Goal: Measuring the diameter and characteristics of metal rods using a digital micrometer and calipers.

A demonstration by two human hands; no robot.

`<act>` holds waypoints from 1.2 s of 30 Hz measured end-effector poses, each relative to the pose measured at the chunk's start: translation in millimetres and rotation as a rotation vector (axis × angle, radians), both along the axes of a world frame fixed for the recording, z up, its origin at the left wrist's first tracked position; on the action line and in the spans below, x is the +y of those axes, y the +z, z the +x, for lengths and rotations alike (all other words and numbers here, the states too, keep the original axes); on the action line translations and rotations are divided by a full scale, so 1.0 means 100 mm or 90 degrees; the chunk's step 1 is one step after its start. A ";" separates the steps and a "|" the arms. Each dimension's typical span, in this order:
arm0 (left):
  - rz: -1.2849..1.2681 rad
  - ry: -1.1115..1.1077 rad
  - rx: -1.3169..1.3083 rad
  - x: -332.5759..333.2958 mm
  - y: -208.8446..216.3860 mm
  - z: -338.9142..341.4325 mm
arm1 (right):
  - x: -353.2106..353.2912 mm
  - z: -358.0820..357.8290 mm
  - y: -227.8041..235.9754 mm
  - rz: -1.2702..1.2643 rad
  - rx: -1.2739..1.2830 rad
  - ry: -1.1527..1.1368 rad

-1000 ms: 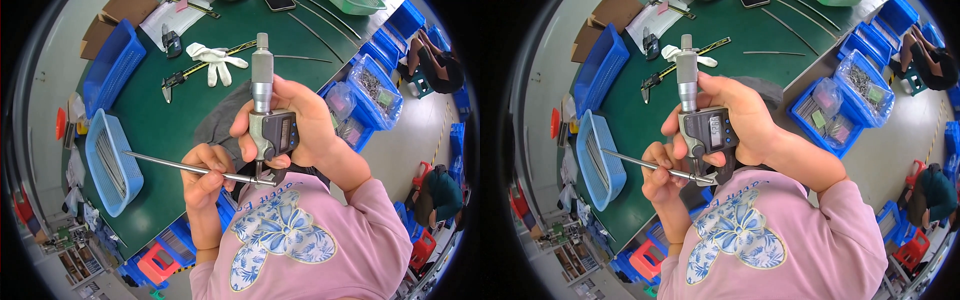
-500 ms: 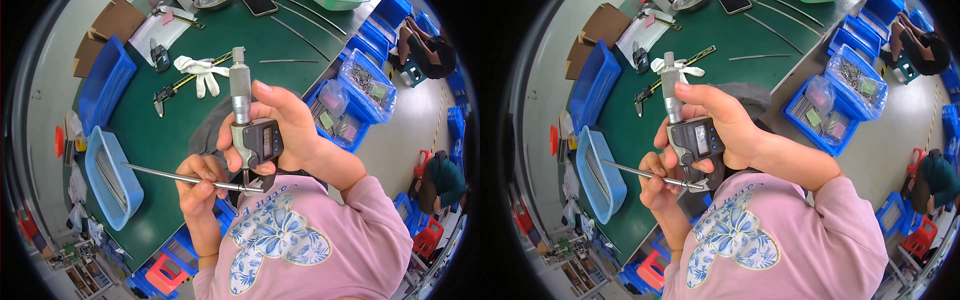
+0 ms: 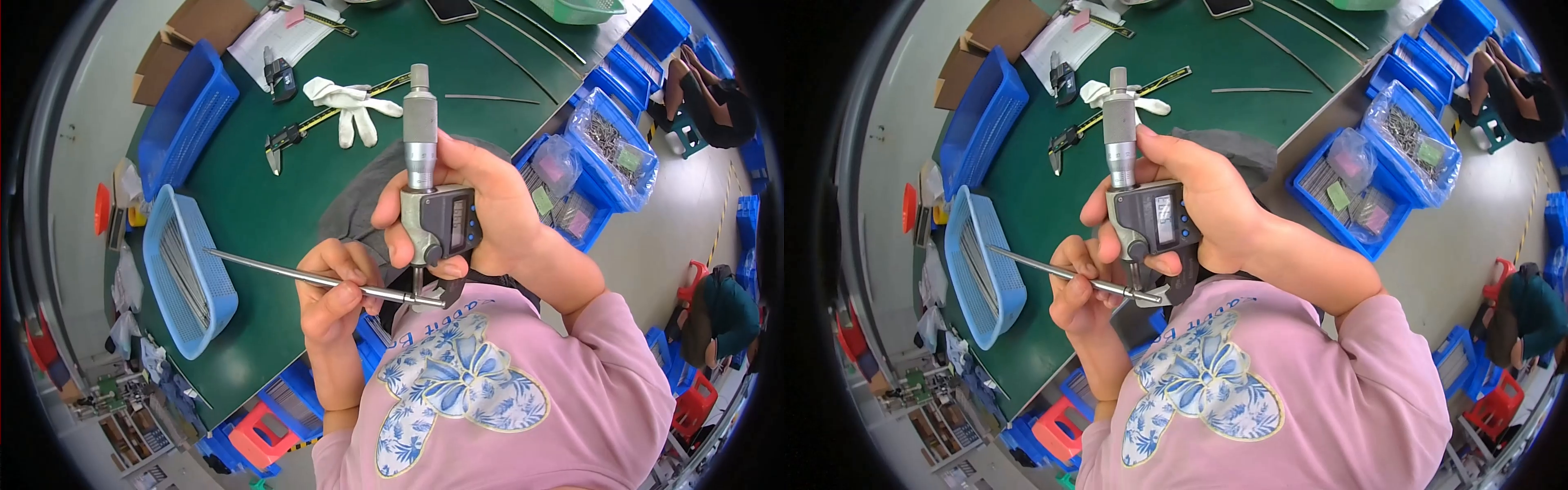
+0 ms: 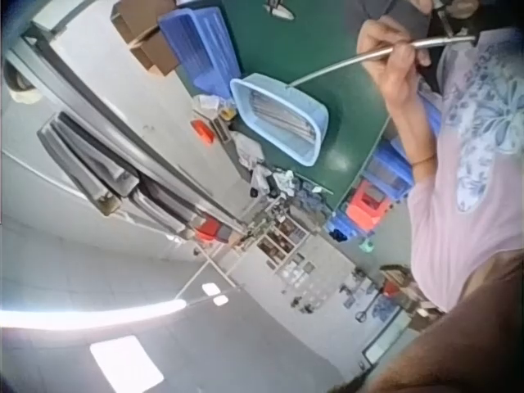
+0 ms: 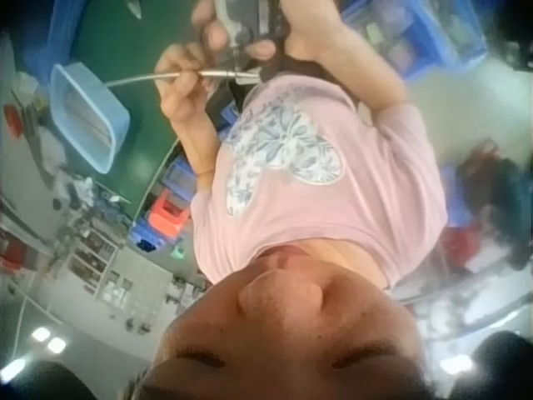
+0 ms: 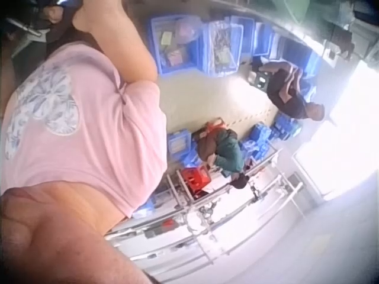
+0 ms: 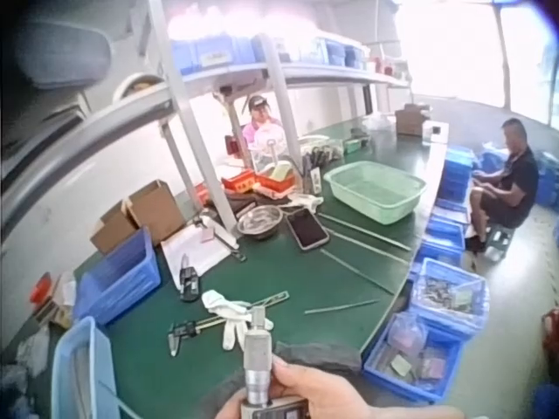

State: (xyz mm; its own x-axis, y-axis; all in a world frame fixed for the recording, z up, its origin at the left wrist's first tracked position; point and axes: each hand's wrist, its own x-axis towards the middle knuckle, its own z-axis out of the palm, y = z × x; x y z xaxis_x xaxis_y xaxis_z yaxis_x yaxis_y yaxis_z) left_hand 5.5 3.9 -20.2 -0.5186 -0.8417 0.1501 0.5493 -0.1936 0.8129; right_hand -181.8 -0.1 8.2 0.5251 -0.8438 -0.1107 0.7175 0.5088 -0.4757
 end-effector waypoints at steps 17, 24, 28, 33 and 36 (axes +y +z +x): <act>0.075 -0.029 -0.011 -0.20 0.05 0.03 | -0.12 0.00 -0.16 0.014 -0.078 -0.031; -0.076 -0.035 -0.054 -0.74 0.30 0.12 | -0.54 -0.15 -0.05 0.007 0.043 -0.144; -0.002 0.078 -0.036 -1.39 0.60 0.62 | -0.57 -0.26 -0.06 0.029 0.143 -0.238; 0.228 0.193 -0.044 -2.83 0.68 1.21 | -0.24 -0.53 -0.40 0.089 0.217 -0.401; 0.294 0.216 0.001 -3.43 0.53 1.56 | -0.12 -0.58 -0.47 0.102 0.203 -0.437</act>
State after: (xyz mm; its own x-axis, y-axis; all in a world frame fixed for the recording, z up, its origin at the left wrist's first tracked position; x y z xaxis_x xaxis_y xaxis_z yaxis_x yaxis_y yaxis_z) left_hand 161.8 -339.1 32.7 -0.2075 -0.9396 -0.2721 0.6434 -0.3406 0.6856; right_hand -239.5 -12.0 -39.2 -0.1880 -0.9297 -0.3167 0.7378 0.0791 -0.6703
